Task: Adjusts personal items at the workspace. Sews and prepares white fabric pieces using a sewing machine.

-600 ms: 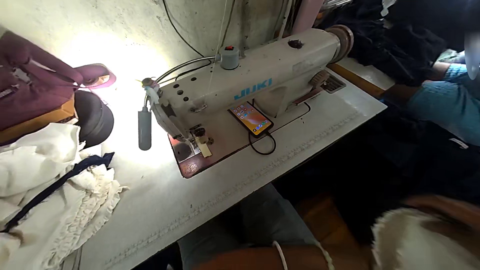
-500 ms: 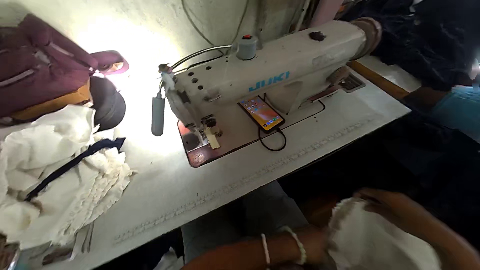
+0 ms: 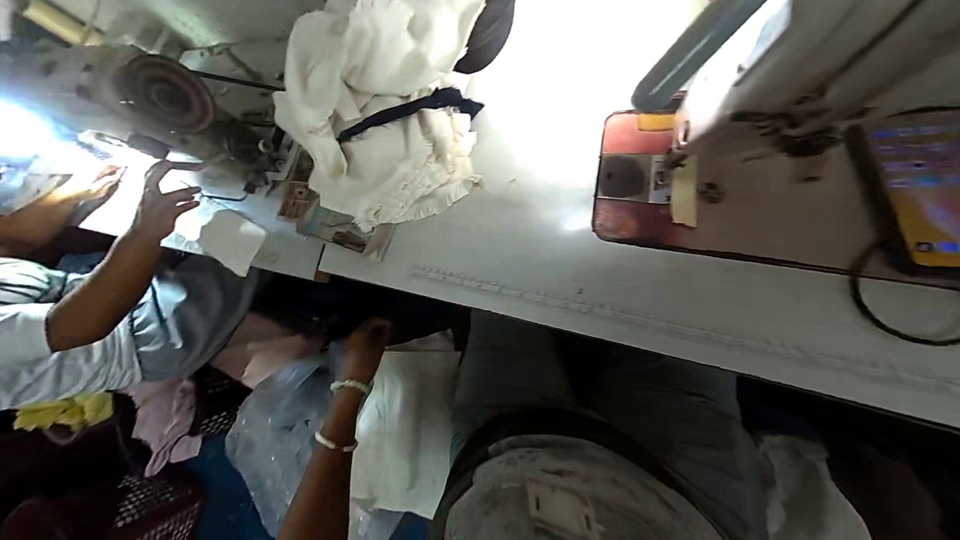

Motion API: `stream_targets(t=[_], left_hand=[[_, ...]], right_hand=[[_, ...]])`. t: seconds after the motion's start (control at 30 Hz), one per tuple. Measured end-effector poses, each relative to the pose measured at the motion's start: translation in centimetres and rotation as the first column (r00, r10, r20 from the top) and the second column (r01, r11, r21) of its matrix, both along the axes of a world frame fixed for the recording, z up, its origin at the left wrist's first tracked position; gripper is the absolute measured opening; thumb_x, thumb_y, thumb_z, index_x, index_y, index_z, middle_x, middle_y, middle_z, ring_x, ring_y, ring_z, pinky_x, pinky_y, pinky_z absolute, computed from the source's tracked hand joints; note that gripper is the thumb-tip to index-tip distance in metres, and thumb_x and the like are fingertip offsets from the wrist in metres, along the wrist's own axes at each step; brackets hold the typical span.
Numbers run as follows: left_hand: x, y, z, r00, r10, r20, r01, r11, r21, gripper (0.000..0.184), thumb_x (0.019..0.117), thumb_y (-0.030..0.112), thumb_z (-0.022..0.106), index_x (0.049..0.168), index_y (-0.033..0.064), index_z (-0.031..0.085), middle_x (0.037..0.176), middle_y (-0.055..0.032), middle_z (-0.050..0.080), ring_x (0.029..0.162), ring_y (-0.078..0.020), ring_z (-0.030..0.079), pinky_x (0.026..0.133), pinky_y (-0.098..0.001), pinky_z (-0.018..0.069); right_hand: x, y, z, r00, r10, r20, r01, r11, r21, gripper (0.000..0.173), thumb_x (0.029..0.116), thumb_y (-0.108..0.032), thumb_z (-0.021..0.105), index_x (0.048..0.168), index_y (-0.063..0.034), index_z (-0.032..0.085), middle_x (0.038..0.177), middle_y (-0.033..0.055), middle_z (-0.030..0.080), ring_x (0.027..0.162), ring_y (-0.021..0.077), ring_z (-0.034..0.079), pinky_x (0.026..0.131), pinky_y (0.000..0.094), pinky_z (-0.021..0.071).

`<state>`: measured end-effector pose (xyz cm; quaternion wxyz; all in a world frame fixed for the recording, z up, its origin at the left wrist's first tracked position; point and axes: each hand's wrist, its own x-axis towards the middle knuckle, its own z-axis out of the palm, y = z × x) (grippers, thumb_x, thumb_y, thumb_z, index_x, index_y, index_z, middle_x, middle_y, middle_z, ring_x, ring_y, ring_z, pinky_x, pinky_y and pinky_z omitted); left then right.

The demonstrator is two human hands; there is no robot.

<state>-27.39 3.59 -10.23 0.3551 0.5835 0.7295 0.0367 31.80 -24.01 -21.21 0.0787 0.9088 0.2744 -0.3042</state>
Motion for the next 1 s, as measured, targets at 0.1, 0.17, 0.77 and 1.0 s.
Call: stream_targets(t=[0.1,0.17,0.77,1.0], left_hand=[[-2.5,-3.2,-1.0,0.995,0.088,-0.049,-0.087,0.996,0.006,0.029,0.1033,0.012,0.056,0.125,-0.0061,0.064,0.112,-0.0215,0.071,0.099,-0.0306,0.072,0.092,-0.0481,0.0572],[-1.7,-5.5,-2.3,0.995,0.039,-0.090,-0.044,0.998,-0.051,0.033,0.0998,0.018,0.065,0.122,-0.0057,0.066,0.111,-0.0222,0.072,0.099,-0.0334,0.072,0.092,-0.0509,0.0571],[2.4,-6.5,4.7,0.621,0.110,0.776,-0.221,0.974,0.040,0.019,0.1020,0.020,0.037,0.103,0.0170,0.056,0.090,0.0106,0.067,0.081,0.0011,0.065,0.074,-0.0208,0.0576],[10.5,-1.9,13.4,0.066,-0.107,0.992,-0.040,0.993,0.110,0.026,0.1030,0.035,0.057,0.122,0.0216,0.068,0.114,0.0030,0.075,0.104,-0.0064,0.071,0.090,-0.0261,0.0597]], right_hand=[[-3.5,3.7,5.2,1.000,0.014,-0.026,-0.014,0.999,-0.030,0.053,0.1104,-0.029,0.035,0.146,0.0081,0.049,0.148,0.0338,0.049,0.139,0.0489,0.047,0.115,0.0619,0.0350],[-4.8,4.0,6.1,0.995,0.070,-0.073,-0.067,0.997,0.042,0.048,0.1095,-0.024,0.041,0.141,0.0105,0.053,0.141,0.0377,0.053,0.134,0.0530,0.050,0.113,0.0655,0.0359],[-17.2,11.1,12.6,0.724,0.676,-0.138,-0.365,0.545,0.755,0.023,0.0981,-0.012,0.064,0.113,0.0024,0.075,0.105,0.0205,0.075,0.092,0.0383,0.075,0.083,0.0580,0.0594],[-20.3,14.8,16.5,0.432,0.872,-0.231,-0.090,0.297,0.951,0.046,0.1000,-0.046,0.059,0.121,-0.0077,0.072,0.107,0.0061,0.076,0.096,0.0096,0.072,0.084,0.0267,0.0596]])
